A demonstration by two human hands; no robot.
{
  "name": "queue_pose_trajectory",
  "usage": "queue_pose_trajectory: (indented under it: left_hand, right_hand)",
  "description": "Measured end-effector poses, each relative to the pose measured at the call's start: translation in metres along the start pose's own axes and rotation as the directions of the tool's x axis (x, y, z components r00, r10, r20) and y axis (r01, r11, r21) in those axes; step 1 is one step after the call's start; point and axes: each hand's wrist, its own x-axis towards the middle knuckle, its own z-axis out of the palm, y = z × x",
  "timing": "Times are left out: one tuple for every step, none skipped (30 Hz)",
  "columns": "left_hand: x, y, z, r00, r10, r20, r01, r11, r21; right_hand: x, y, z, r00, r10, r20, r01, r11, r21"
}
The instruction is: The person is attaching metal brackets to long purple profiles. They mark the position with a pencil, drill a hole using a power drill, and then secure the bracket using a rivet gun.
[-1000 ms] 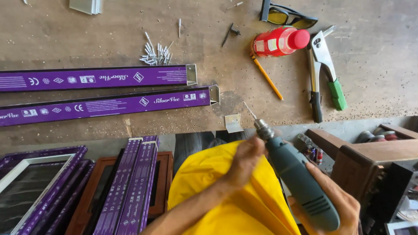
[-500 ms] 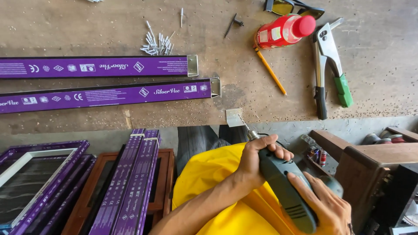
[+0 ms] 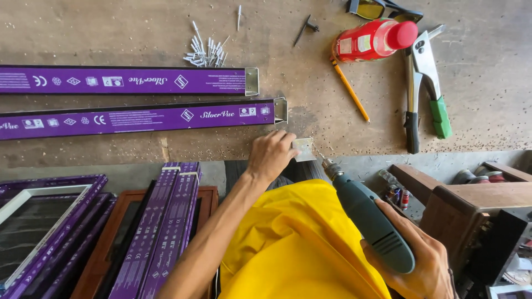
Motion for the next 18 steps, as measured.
queue_pose_trajectory:
  left_hand:
    - [0.005, -0.002, 0.002, 1.0, 0.021, 0.024, -0.023, 0.997, 0.076]
    - [0.005, -0.002, 0.004, 0.999, 0.021, 0.027, -0.023, 0.997, 0.072]
    - [0.006, -0.002, 0.006, 1.0, 0.012, -0.022, -0.012, 1.0, 0.024]
    - [0.007, -0.002, 0.009, 0.997, 0.002, -0.071, -0.004, 1.0, -0.024]
    - [0.004, -0.001, 0.002, 0.998, 0.001, -0.067, -0.003, 1.0, -0.029]
    - [0.001, 0.0, -0.005, 0.988, 0.026, -0.154, -0.04, 0.996, -0.085]
    - [-0.001, 0.0, -0.012, 0.969, 0.045, -0.241, -0.08, 0.987, -0.139]
    - [-0.008, -0.005, -0.01, 0.97, 0.044, -0.238, -0.08, 0.987, -0.142]
    - [-0.014, -0.01, -0.009, 0.97, 0.123, -0.209, -0.159, 0.974, -0.163]
    - [-0.021, -0.015, -0.007, 0.962, 0.202, -0.183, -0.236, 0.954, -0.188]
    - [-0.024, -0.019, -0.002, 0.963, 0.2, -0.182, -0.235, 0.953, -0.193]
    - [-0.026, -0.024, 0.002, 0.946, 0.276, -0.172, -0.301, 0.944, -0.139]
    - [-0.029, -0.028, 0.006, 0.923, 0.349, -0.159, -0.365, 0.927, -0.085]
    - [-0.027, -0.029, 0.003, 0.925, 0.345, -0.161, -0.362, 0.928, -0.086]
    - [-0.025, -0.029, 0.0, 0.921, 0.354, -0.161, -0.37, 0.924, -0.091]
    - [-0.023, -0.029, -0.001, 0.918, 0.363, -0.161, -0.381, 0.92, -0.096]
    - [-0.027, -0.027, -0.003, 0.918, 0.361, -0.164, -0.38, 0.92, -0.099]
    - [-0.029, -0.028, -0.006, 0.911, 0.372, -0.178, -0.393, 0.915, -0.097]
  right_hand:
    - [0.001, 0.002, 0.001, 1.0, -0.008, 0.016, 0.008, 1.0, -0.008]
    - [0.002, 0.001, 0.001, 1.0, -0.003, 0.017, 0.003, 1.0, -0.01]
    - [0.003, 0.0, 0.001, 0.999, -0.04, 0.019, 0.041, 0.999, -0.031]
    - [0.003, -0.001, 0.001, 0.997, -0.078, 0.022, 0.079, 0.996, -0.051]
    - [0.005, 0.0, 0.0, 0.997, -0.073, 0.023, 0.074, 0.996, -0.053]
    - [0.008, 0.0, 0.001, 0.997, -0.021, 0.071, 0.026, 0.997, -0.077]
    - [0.01, 0.0, 0.001, 0.993, 0.032, 0.118, -0.02, 0.995, -0.102]
    - [0.012, 0.0, 0.002, 0.992, 0.036, 0.119, -0.024, 0.994, -0.103]
    - [0.013, 0.0, 0.003, 0.993, -0.04, 0.111, 0.051, 0.993, -0.105]
    - [0.015, 0.0, 0.004, 0.988, -0.115, 0.103, 0.126, 0.986, -0.109]
    - [0.016, 0.001, 0.006, 0.988, -0.111, 0.104, 0.122, 0.986, -0.111]
    - [0.018, 0.001, 0.006, 0.98, -0.164, 0.112, 0.178, 0.976, -0.125]
    - [0.02, 0.001, 0.007, 0.968, -0.218, 0.121, 0.234, 0.962, -0.138]
    - [0.02, 0.0, 0.009, 0.968, -0.219, 0.124, 0.235, 0.962, -0.141]
    - [0.02, -0.001, 0.01, 0.966, -0.237, 0.105, 0.252, 0.952, -0.172]
    - [0.02, -0.001, 0.011, 0.963, -0.254, 0.084, 0.267, 0.942, -0.204]
    - [0.02, -0.001, 0.011, 0.963, -0.254, 0.085, 0.267, 0.941, -0.208]
    - [0.02, -0.002, 0.011, 0.966, -0.241, 0.09, 0.254, 0.945, -0.205]
